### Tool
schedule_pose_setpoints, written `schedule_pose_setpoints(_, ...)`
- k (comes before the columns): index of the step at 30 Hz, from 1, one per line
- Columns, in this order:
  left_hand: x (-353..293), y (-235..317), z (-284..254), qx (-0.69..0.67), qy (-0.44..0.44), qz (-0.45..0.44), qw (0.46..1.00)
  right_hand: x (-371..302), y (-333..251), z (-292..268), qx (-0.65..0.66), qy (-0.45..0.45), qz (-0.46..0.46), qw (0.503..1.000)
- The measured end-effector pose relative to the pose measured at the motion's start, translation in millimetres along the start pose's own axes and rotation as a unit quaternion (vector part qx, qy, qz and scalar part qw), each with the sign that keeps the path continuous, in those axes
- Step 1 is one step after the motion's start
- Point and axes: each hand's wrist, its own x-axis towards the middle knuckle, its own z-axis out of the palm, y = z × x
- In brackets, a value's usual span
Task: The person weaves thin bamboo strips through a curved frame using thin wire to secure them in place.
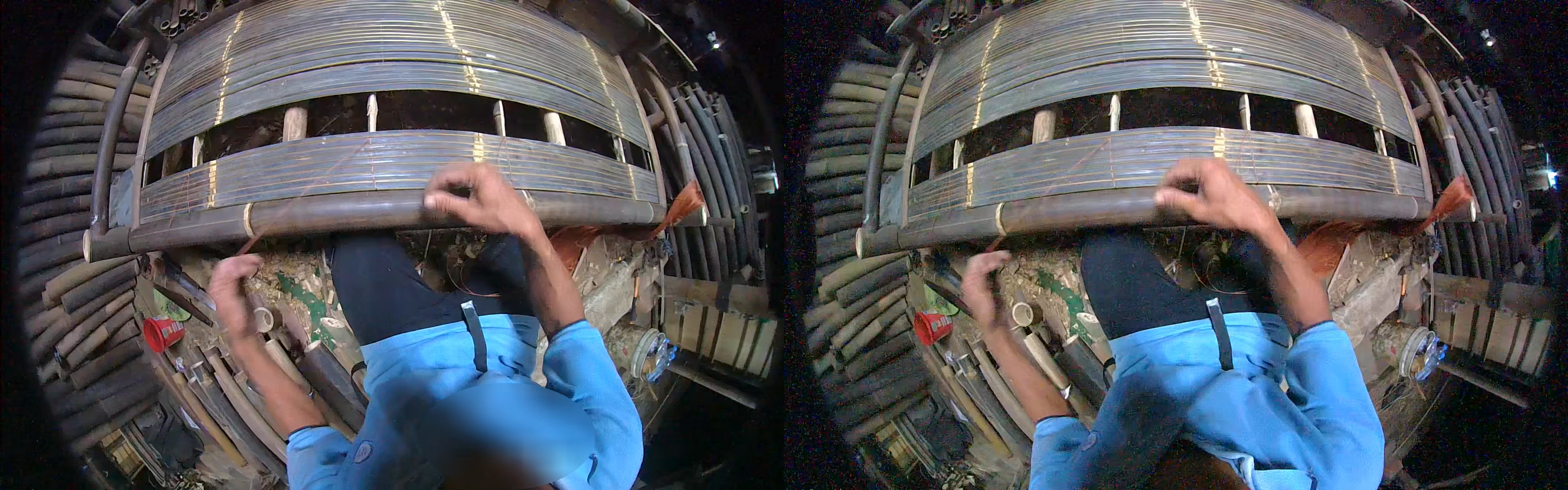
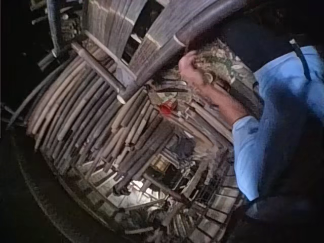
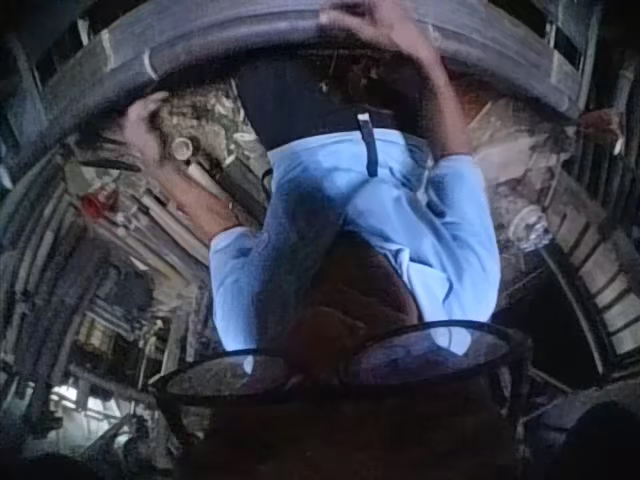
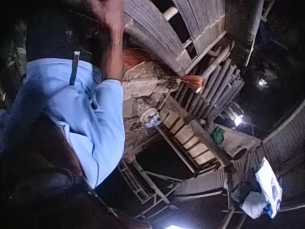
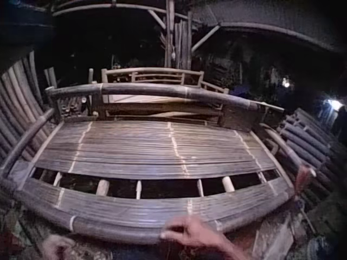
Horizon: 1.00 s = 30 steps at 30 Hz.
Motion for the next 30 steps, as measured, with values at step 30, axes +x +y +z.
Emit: schedule_pose_setpoints(30, 204, 47, 196, -0.171, -0.377, -0.160, 0.896, 128, 41, -7, 0.234, -0.009, 0.099, 0.967)
